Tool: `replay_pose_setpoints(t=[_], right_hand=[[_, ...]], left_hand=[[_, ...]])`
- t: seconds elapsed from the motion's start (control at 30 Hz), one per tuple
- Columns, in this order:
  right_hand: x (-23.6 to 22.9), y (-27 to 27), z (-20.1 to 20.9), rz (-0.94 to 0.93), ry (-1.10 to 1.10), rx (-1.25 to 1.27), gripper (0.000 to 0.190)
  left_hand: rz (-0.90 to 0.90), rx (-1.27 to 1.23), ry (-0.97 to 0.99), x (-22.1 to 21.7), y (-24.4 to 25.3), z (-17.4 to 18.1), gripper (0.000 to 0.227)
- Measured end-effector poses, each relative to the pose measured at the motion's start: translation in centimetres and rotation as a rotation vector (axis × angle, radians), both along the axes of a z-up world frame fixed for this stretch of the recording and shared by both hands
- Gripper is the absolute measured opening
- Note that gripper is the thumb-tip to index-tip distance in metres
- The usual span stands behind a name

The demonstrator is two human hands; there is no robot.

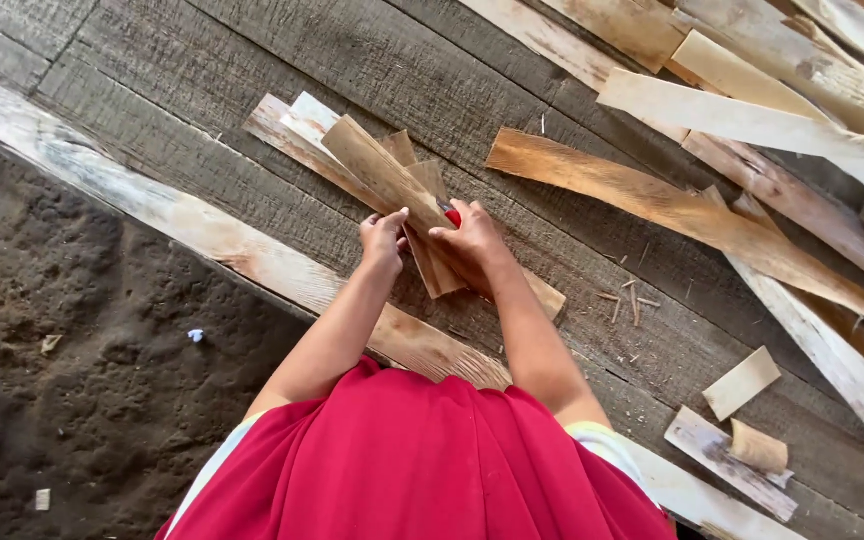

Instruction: The person uses a red utility knife to shave thin strips from small wooden planks on a wooden workbench. They repeatedly scrape the blade along the wood surfaces, creating shavings, and then arrange the treated planks into a neat stack.

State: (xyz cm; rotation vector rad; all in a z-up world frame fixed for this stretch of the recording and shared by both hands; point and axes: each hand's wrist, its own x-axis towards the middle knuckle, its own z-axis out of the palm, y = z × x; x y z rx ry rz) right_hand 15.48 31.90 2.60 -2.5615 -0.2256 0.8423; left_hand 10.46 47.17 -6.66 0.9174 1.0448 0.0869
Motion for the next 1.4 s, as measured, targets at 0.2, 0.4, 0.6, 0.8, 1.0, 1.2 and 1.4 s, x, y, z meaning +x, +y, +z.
replay_pose_setpoints(t=[0.2,0.4,0.6,0.8,1.0,1.2,1.4], right_hand=[[1.4,1.0,-0.8,-0.131,0.118,0.094,0.084],[2.2,1.2,-1.3,-0.198,0.099,0.170,0.082],[-0.2,3.1,0.7,-0.147,0.095,0.083,0.067],[-2.3,5.1,5.3,-0.018,0.069,-0.026,0.076],[-2.7,9.5,8.5,0.095,0.119,-0.026,0.072],[-3.2,16.3,10.4,0.092,0.108,-0.054,0.072],[-1.8,28.9,9.5,0.151,0.046,-0.121,0.073]], left_hand=[[-0.092,-0.113,0.043,1.5,2.0,-3.5,0.078],[-0.025,-0.126,-0.012,1.2,1.9,0.0,0.082],[-0.066,-0.261,-0.126,0.4,1.8,-1.1,0.068],[0.038,-0.326,-0.138,-1.2,3.6,0.8,0.049],[-0.030,-0.424,-0.184,-4.4,6.7,2.7,0.025],[-0.027,-0.394,-0.358,-5.1,13.9,7.3,0.039],[-0.111,-0.196,-0.397,-5.4,25.4,5.8,0.064]])
